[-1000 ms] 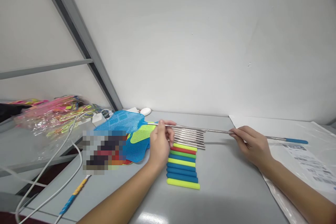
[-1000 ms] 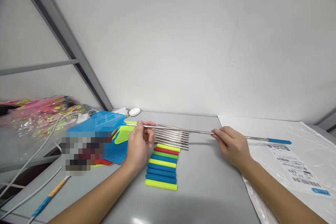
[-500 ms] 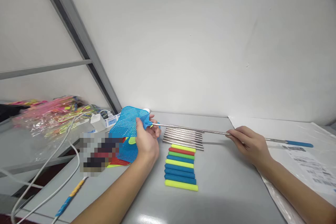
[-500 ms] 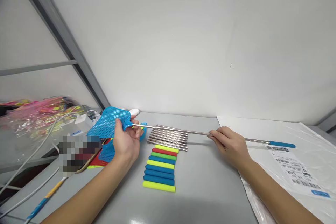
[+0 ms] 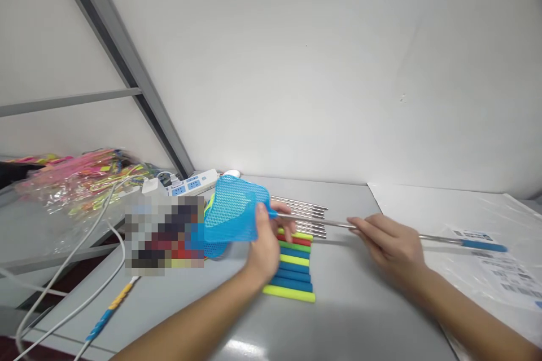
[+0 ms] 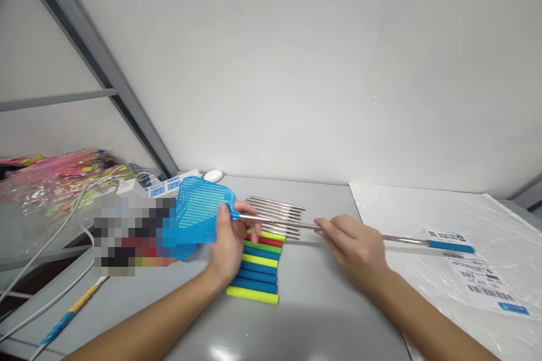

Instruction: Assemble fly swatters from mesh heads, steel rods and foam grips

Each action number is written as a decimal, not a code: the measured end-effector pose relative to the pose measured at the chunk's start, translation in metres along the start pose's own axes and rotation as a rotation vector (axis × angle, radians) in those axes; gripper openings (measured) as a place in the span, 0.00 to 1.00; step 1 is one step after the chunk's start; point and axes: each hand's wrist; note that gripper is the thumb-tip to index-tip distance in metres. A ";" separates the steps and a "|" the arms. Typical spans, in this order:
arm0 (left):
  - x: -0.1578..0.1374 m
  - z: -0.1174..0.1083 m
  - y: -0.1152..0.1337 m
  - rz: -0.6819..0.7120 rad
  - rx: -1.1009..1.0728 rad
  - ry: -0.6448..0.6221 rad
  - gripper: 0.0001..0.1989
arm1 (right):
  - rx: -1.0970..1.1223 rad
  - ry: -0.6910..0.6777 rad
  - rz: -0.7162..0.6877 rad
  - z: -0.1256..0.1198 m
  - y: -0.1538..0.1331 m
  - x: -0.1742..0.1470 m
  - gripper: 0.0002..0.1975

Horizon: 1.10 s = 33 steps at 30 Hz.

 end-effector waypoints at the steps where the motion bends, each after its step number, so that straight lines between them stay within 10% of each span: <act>1: -0.007 0.006 -0.002 -0.013 -0.009 -0.053 0.26 | 0.035 -0.028 -0.020 0.002 -0.006 0.002 0.16; 10: -0.019 0.008 -0.003 0.012 0.101 -0.070 0.26 | -0.053 -0.104 -0.094 -0.002 -0.003 0.003 0.08; 22: 0.050 -0.040 0.030 0.093 -0.230 0.483 0.22 | -0.072 -0.250 0.117 -0.004 0.035 -0.011 0.06; 33: 0.023 -0.019 0.009 -0.037 0.014 0.053 0.26 | -0.026 -0.260 0.092 -0.009 -0.003 -0.003 0.06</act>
Point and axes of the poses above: each hand's wrist, its own x-axis towards the middle knuckle, its own z-axis out of the palm, y = z × x, and after that the axes turned 4 degrees about -y, right-handed
